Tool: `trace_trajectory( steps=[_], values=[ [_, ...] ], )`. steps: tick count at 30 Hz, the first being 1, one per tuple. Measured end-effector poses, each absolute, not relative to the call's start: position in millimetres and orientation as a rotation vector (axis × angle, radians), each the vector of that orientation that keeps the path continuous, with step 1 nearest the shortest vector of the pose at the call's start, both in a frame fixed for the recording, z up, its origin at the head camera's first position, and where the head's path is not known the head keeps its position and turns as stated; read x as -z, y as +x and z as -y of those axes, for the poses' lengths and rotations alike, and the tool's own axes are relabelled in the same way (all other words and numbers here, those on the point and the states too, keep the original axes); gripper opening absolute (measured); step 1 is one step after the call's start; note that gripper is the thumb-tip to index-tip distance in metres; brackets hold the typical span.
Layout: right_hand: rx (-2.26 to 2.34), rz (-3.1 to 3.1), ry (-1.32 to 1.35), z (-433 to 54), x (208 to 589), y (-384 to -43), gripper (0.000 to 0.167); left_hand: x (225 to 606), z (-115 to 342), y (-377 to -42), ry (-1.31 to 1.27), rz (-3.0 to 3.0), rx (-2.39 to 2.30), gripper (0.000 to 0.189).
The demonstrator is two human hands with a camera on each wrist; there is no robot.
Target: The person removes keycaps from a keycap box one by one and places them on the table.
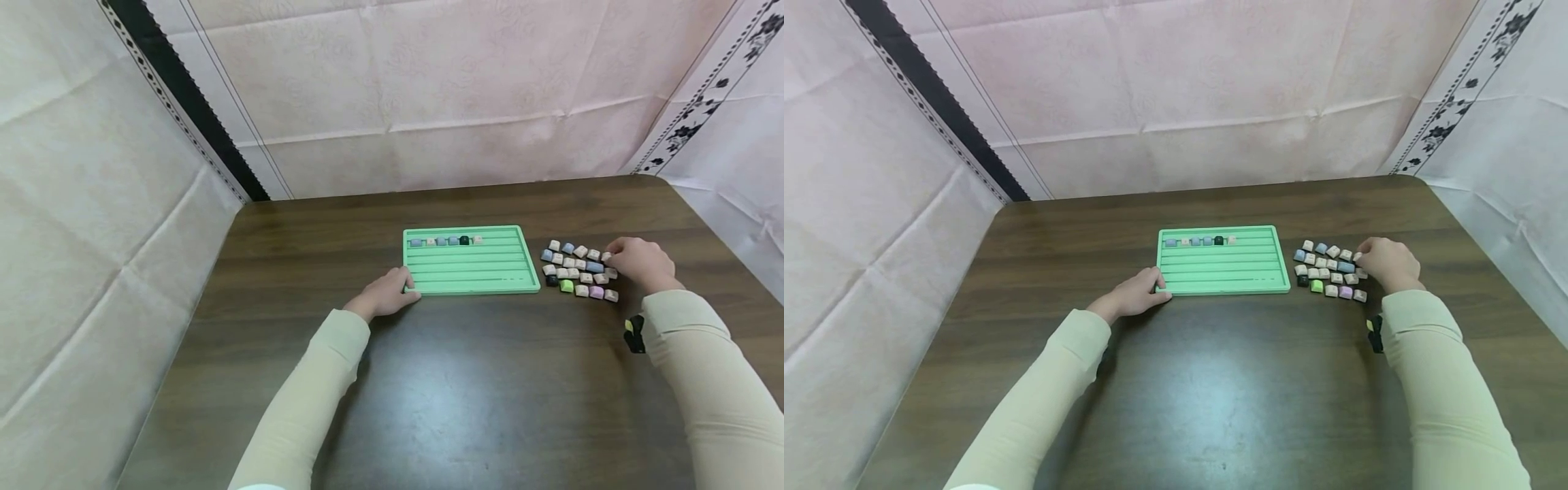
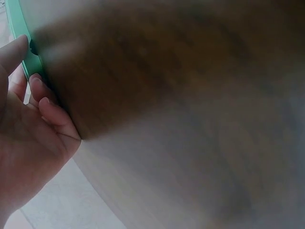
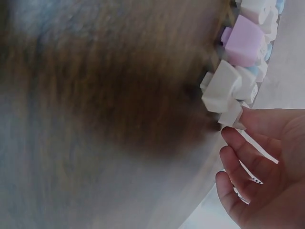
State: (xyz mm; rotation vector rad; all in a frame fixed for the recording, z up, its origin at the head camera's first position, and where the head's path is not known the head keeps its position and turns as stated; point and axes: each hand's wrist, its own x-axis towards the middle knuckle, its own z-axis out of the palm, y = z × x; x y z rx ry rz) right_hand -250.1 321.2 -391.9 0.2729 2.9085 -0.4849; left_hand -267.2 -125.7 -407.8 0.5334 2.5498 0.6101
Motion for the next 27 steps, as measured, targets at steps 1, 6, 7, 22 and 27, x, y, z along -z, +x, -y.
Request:
trace_trajectory(
  steps=[1,6,7,22,27],
  values=[
    [0.485,-2.907,0.274,-321,392,-250,0.035,408,126,-267,0.536,-2.549,-0.608,0.021],
    [0.486,-2.906,0.269,-321,394,-251,0.035,407,125,-267,0.540,-2.544,-0.609,0.021],
    [0.488,-2.905,0.266,-321,394,-251,0.035,407,125,-267,0.539,-2.544,-0.609,0.021],
    [0.524,-2.885,0.252,-315,382,-255,0.037,408,126,-269,0.531,-2.546,-0.614,0.022],
    [0.520,-2.917,0.245,-303,376,-262,0.039,410,126,-269,0.523,-2.543,-0.611,0.022]
  ],
)
